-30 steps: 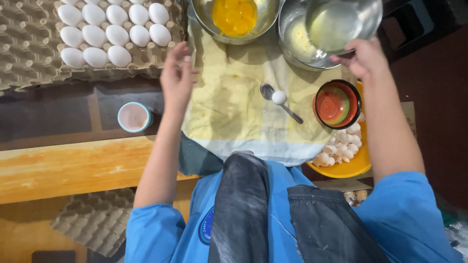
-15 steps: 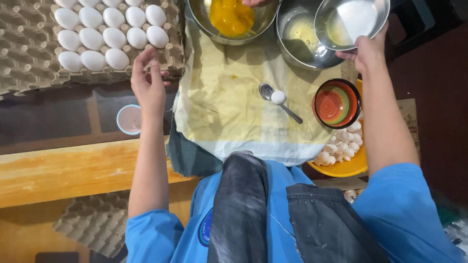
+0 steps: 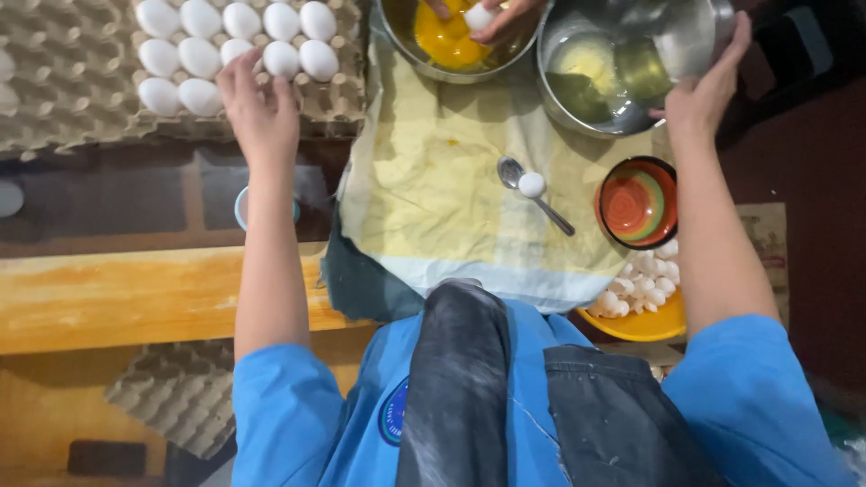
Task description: The person is cracking raw eggs and separating the yolks from the whites into different metal bowls by hand.
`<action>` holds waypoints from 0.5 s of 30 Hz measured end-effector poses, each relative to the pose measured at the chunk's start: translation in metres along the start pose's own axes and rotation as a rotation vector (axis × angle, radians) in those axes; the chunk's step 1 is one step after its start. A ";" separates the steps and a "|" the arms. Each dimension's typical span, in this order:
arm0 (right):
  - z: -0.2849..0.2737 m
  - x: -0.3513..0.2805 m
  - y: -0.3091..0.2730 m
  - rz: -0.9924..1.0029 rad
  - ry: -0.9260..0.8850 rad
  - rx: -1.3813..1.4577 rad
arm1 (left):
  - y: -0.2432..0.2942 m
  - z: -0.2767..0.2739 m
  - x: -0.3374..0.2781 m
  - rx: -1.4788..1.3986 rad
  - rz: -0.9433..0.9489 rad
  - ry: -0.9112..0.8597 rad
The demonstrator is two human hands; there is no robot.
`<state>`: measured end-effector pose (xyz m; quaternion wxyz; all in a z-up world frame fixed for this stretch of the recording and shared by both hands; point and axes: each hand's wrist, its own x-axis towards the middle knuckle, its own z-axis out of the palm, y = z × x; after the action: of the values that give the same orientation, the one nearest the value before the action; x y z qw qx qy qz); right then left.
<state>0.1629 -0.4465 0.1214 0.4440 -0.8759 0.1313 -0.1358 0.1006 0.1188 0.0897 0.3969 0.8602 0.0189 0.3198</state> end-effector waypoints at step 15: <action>-0.015 -0.002 -0.024 -0.873 0.035 -0.882 | 0.006 0.043 0.030 0.593 0.193 -0.282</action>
<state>0.1584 -0.4434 0.1495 -0.0584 -0.9475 -0.1879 -0.2521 0.1478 0.0947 0.0896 0.0963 0.9716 -0.0253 0.2145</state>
